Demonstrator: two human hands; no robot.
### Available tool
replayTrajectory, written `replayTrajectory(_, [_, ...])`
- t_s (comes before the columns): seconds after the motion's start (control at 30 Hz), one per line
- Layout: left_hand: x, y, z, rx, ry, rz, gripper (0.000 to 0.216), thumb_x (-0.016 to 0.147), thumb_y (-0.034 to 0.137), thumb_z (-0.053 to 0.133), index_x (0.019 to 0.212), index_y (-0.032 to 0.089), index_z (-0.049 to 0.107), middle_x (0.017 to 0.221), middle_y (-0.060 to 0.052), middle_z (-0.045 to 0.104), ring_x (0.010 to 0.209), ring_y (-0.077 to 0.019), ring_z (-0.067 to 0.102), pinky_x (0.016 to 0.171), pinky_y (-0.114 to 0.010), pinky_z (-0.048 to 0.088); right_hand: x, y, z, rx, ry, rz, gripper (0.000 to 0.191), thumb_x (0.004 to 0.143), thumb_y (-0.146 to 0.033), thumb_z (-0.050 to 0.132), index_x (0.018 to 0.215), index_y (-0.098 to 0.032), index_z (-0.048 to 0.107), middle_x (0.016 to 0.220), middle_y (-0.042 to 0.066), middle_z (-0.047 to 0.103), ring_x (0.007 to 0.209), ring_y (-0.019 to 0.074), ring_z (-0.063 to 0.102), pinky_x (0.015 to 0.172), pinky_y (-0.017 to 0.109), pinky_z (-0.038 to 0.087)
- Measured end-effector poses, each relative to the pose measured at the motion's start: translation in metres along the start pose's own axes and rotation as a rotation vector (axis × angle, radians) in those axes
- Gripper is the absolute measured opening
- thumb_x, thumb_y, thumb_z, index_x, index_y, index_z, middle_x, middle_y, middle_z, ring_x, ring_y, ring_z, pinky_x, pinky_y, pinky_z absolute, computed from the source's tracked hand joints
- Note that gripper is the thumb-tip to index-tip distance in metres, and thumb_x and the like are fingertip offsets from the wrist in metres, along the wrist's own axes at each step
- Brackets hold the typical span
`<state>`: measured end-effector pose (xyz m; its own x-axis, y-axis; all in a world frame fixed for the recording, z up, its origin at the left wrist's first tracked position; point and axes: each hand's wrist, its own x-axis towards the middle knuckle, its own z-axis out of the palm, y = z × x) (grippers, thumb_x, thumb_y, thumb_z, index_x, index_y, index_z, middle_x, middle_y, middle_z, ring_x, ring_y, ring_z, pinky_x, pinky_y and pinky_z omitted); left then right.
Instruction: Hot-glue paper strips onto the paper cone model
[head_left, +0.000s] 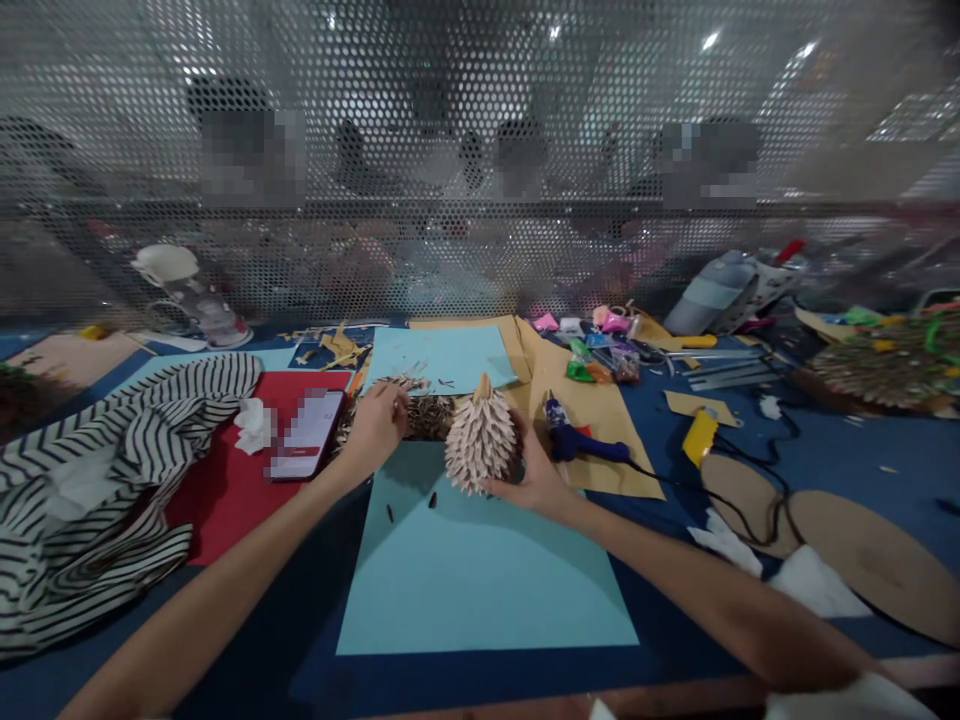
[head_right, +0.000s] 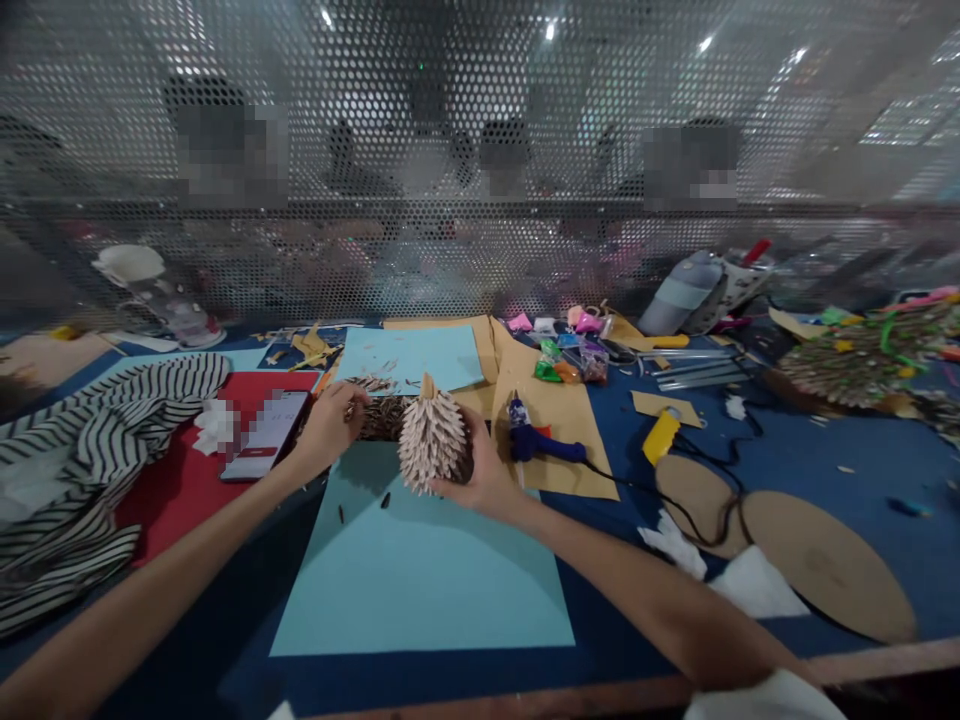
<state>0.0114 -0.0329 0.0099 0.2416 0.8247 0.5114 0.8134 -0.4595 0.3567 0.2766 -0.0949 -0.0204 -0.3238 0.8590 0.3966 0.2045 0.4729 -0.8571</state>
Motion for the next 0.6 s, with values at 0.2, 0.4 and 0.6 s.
replayTrajectory(0.2, [-0.024, -0.003, -0.003, 0.14, 0.006, -0.085, 0.021, 0.074, 0.005, 0.046, 0.088, 0.018, 0.056, 0.095, -0.008, 0.06, 0.095, -0.0248, 0.054, 0.082, -0.039, 0.043, 0.003, -0.004, -0.001, -0.053, -0.036, -0.035, 0.093, 0.072, -0.036, 0.071, 0.145, -0.027, 0.014, 0.148, 0.012, 0.026, 0.137, 0.0322, 0.028, 0.111, 0.049, 0.028])
replayTrajectory(0.4, [-0.03, -0.004, -0.003, 0.202, -0.028, -0.121, 0.015, 0.078, 0.011, 0.049, 0.09, 0.018, 0.056, 0.099, -0.009, 0.06, 0.098, -0.0264, 0.053, 0.081, -0.038, 0.042, 0.001, 0.004, -0.001, -0.122, -0.025, -0.055, 0.098, 0.072, -0.036, 0.07, 0.147, -0.03, 0.006, 0.151, 0.011, 0.02, 0.14, 0.0317, 0.02, 0.113, 0.053, 0.02])
replayTrajectory(0.6, [-0.031, -0.011, 0.003, 0.209, -0.029, -0.041, 0.028, 0.081, 0.034, 0.059, 0.104, 0.018, 0.056, 0.104, -0.011, 0.06, 0.102, -0.028, 0.053, 0.085, -0.04, 0.043, -0.002, 0.022, 0.005, 0.002, 0.0, 0.017, 0.097, 0.073, -0.032, 0.069, 0.146, -0.03, 0.006, 0.149, 0.01, 0.026, 0.14, 0.028, 0.024, 0.113, 0.049, 0.023])
